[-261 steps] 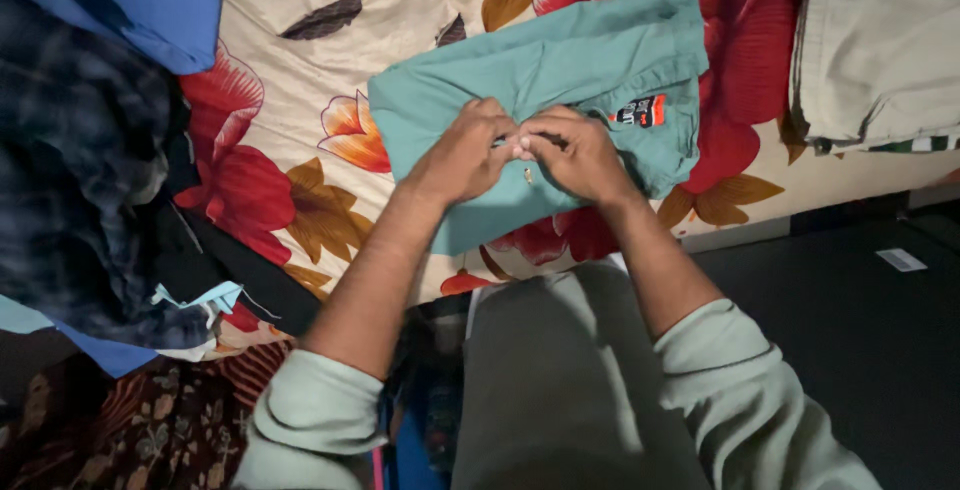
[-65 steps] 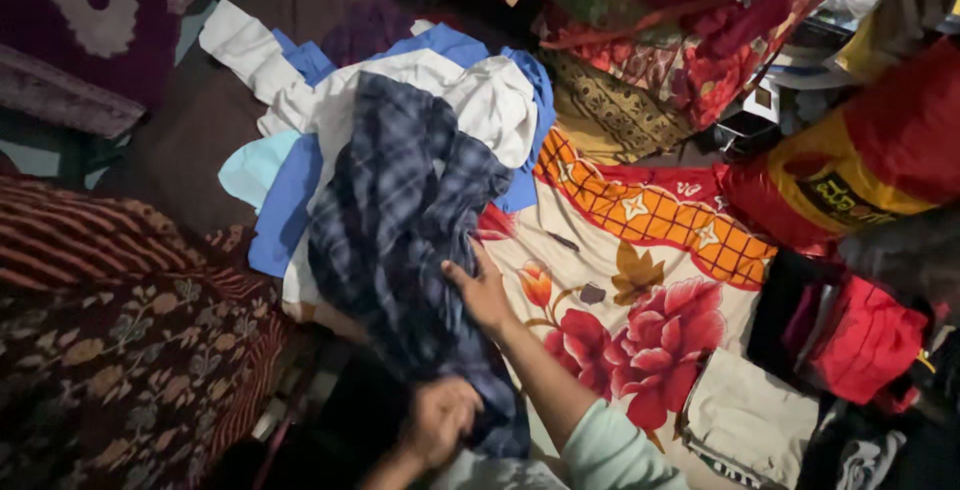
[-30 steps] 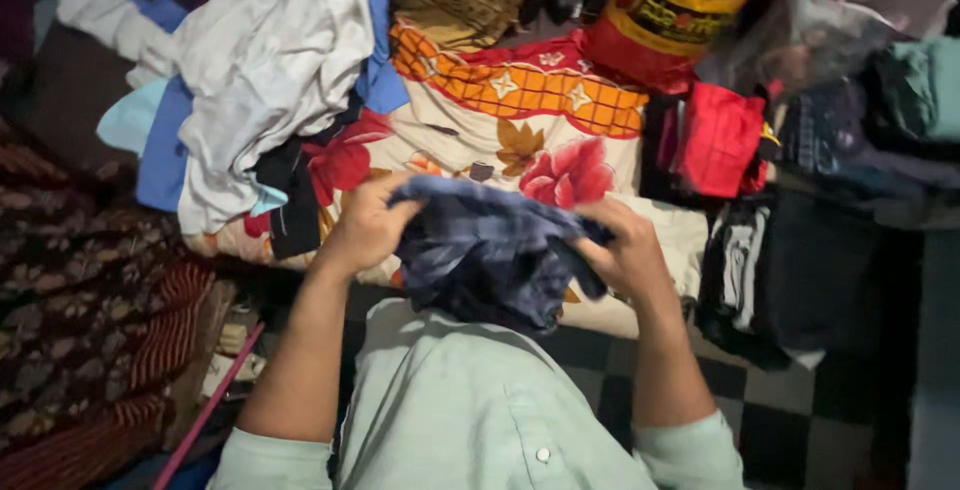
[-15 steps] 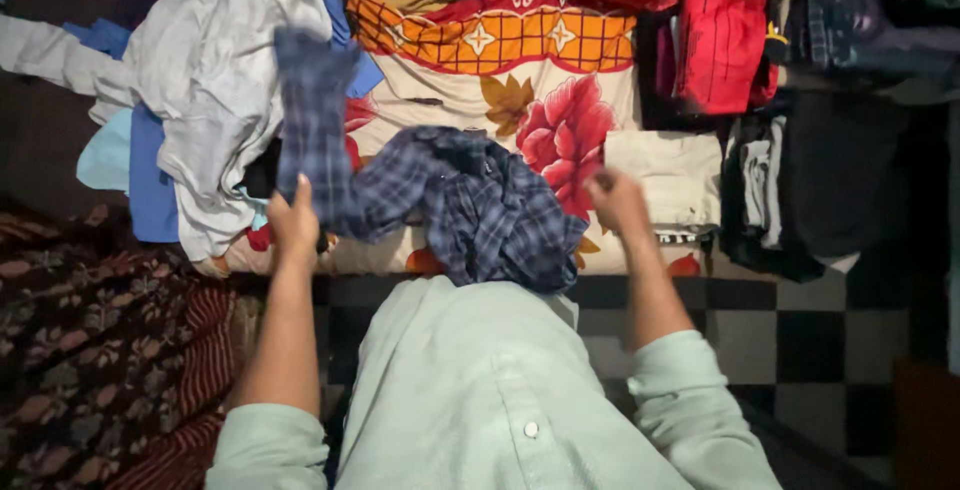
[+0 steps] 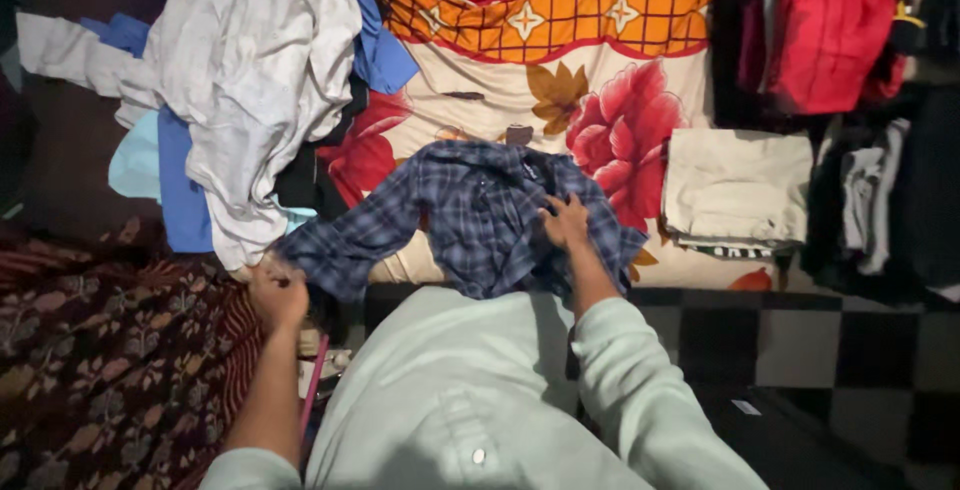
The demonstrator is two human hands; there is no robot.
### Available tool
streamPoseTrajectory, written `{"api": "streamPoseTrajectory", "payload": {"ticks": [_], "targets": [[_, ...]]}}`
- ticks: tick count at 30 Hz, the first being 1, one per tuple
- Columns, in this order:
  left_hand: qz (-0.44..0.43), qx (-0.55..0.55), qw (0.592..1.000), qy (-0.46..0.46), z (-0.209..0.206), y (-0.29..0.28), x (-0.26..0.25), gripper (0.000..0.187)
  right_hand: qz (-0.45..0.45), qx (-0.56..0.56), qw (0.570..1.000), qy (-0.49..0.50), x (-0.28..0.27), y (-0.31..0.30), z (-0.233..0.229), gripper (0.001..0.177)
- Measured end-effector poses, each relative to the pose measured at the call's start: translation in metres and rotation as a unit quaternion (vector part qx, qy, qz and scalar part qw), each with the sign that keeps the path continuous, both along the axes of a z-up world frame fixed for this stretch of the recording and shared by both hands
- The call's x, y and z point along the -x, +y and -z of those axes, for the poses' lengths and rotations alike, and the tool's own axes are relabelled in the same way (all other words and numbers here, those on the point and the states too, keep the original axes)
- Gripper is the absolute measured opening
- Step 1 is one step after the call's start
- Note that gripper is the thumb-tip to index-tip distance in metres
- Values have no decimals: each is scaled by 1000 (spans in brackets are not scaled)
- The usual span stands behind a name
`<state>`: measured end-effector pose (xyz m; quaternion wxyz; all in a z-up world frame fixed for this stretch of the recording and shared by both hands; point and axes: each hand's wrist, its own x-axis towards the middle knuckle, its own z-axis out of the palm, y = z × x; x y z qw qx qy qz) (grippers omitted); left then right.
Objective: The person folds a light green short and a blue plaid shirt on a floral-patterned bed. They button the garments, align edges, fold sleeves and sides, and place each folded item into a nearby pile. The person then picks up a white cloth and briefly wipes their hands.
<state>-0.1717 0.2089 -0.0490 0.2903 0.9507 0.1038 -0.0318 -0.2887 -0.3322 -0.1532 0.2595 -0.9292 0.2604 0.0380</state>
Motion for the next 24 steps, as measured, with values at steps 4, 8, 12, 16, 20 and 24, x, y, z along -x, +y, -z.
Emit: {"api": "streamPoseTrajectory", "payload": {"ticks": [4,8,12,16,20,24], "targets": [[103,72,986,108,18,-56,-3,32,152,-160,975,-20,-16,-7,-27,33],[265,183,945,54,4,-183,-2,19,217,-237,935,-150,-13,4,-127,21],[273,235,932,-44,-38,-319,10,60,123,-196,943,-239,-8,22,-251,16],[211,248,942,-77,-79,-375,12,61,32,-141,958,-247,-11,14,-345,27],[237,454,840,182,-82,-366,-18,42,-25,-29,963,-268,-14,-27,-408,28],[224,548,701,398,-78,-332,-59,42,-54,20,963,-263,-14,-63,-445,29]]}}
